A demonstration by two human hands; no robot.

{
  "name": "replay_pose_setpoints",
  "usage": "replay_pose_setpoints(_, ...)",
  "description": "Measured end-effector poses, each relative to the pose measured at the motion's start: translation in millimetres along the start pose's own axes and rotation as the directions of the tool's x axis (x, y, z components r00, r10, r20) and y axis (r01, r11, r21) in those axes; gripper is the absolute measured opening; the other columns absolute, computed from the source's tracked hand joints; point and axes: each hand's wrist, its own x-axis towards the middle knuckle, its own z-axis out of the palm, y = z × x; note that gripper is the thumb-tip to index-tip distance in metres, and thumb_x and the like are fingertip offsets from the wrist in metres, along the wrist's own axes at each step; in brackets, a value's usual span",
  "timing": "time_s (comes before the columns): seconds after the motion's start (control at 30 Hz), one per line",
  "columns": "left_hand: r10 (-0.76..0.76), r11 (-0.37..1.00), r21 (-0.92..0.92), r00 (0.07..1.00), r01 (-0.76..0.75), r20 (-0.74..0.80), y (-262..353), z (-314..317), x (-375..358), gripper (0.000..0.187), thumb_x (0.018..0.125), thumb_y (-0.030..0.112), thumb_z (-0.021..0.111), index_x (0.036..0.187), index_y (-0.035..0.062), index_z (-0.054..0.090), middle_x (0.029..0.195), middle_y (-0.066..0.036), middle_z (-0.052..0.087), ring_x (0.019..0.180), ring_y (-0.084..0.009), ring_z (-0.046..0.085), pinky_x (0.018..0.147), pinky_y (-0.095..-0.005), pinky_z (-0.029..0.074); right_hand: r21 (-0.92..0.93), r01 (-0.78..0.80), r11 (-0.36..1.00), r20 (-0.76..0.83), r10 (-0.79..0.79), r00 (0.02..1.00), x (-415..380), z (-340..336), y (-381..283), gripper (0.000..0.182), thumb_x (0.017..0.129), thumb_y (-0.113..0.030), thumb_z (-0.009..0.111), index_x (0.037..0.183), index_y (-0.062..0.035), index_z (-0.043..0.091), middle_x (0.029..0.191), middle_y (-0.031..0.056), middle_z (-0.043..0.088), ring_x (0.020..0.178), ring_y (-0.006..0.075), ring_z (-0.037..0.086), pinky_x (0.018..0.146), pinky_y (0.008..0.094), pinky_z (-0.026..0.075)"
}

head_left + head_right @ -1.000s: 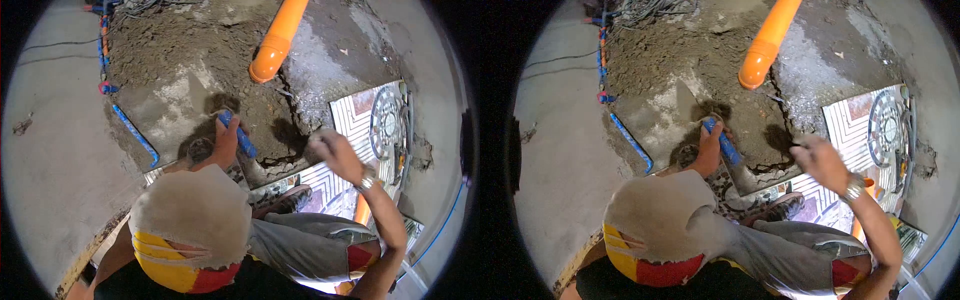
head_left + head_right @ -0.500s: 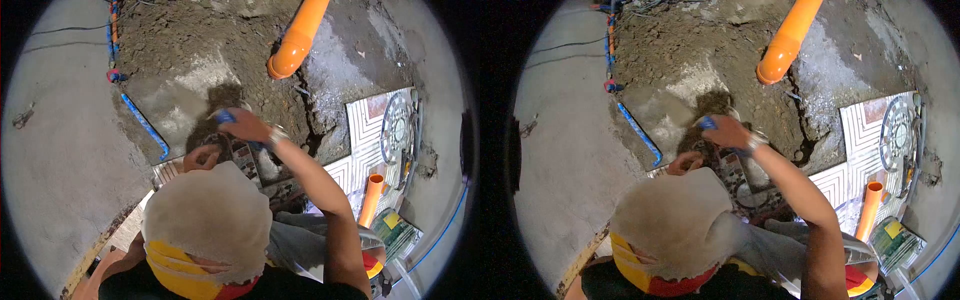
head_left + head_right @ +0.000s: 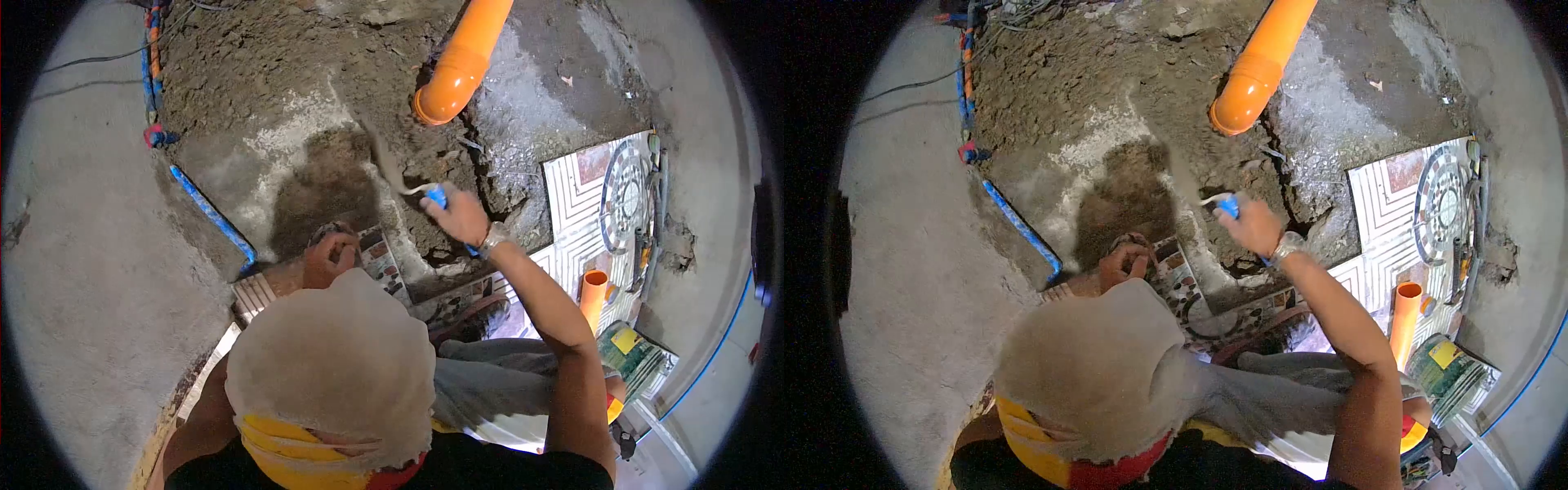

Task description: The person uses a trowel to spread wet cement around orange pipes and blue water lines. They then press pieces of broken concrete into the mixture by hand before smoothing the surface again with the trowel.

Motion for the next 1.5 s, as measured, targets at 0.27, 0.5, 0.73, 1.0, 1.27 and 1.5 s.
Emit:
replay_pose_setpoints(0.27, 0.031, 0.999, 0.020, 1.000, -0.031, 0.006, -15, 7, 3, 0.026, 0.091, 0.023, 0.068, 0.113, 0.0090, 0.070, 0.082, -0.012, 0.073, 0.067, -0.0219, 0.070, 0.064, -0.0361, 0.055, -0.028, 0.155, 0.988, -0.116, -0.157, 0.981, 30, 40, 0, 0.047, 0.094, -0.046, 0.062, 0.097, 0.0010, 0.057, 0.080, 0.0285, 0.065, 0.082, 0.0476, 0.065, 0.072, 0.0511, 0.050)
replay_pose_setpoints(0.5, -0.073, 0.991, 0.119, 0.992, 0.061, 0.103, -19, 12, 1, 0.032, 0.091, 0.030, 0.067, 0.117, 0.0120, 0.069, 0.095, -0.014, 0.074, 0.084, -0.0307, 0.072, 0.077, -0.0407, 0.056, 0.441, 0.424, 0.791, 0.068, -0.501, 0.863, 93, 83, -141, 0.046, 0.097, -0.041, 0.059, 0.107, 0.0032, 0.058, 0.079, 0.0244, 0.065, 0.069, 0.0370, 0.066, 0.069, 0.0500, 0.051)
replay_pose_setpoints(0.73, -0.015, 0.995, 0.101, 0.996, 0.006, 0.088, -23, 8, -3, 0.033, 0.088, 0.029, 0.068, 0.116, 0.0118, 0.069, 0.097, -0.015, 0.073, 0.088, -0.0314, 0.072, 0.080, -0.0410, 0.056, 0.272, 0.298, 0.915, 0.273, -0.370, 0.888, 188, 175, -259, 0.044, 0.091, -0.040, 0.057, 0.097, 0.0031, 0.064, 0.093, 0.0293, 0.068, 0.084, 0.0487, 0.065, 0.078, 0.0583, 0.049)
replay_pose_setpoints(1.0, 0.074, 0.993, 0.088, 0.997, -0.076, 0.023, -35, 16, -1, 0.034, 0.086, 0.029, 0.069, 0.115, 0.0116, 0.069, 0.099, -0.015, 0.073, 0.092, -0.0323, 0.071, 0.083, -0.0412, 0.055, 0.182, 0.383, 0.906, -0.092, -0.372, 0.923, 175, 159, -212, 0.041, 0.094, -0.039, 0.060, 0.093, 0.0014, 0.063, 0.072, 0.0152, 0.066, 0.062, 0.0339, 0.064, 0.066, 0.0498, 0.051)
replay_pose_setpoints(1.27, -0.002, 0.998, 0.063, 0.997, -0.003, 0.072, -22, 4, -4, 0.032, 0.087, 0.028, 0.069, 0.114, 0.0115, 0.069, 0.097, -0.015, 0.073, 0.088, -0.0307, 0.071, 0.080, -0.0407, 0.055, 0.320, 0.267, 0.909, -0.080, -0.255, 0.964, 94, 134, -216, 0.042, 0.099, -0.038, 0.056, 0.107, 0.0030, 0.058, 0.074, 0.0128, 0.062, 0.060, 0.0198, 0.064, 0.056, 0.0359, 0.051)
replay_pose_setpoints(1.5, -0.034, 0.996, 0.080, 0.994, 0.026, 0.106, -12, 7, -13, 0.030, 0.087, 0.028, 0.068, 0.113, 0.0114, 0.070, 0.095, -0.015, 0.073, 0.085, -0.0294, 0.070, 0.077, -0.0402, 0.055, 0.408, 0.204, 0.890, 0.110, -0.270, 0.957, 235, 234, -286, 0.058, 0.091, -0.050, 0.056, 0.108, 0.0049, 0.063, 0.087, 0.0278, 0.069, 0.087, 0.0451, 0.068, 0.082, 0.0536, 0.053)
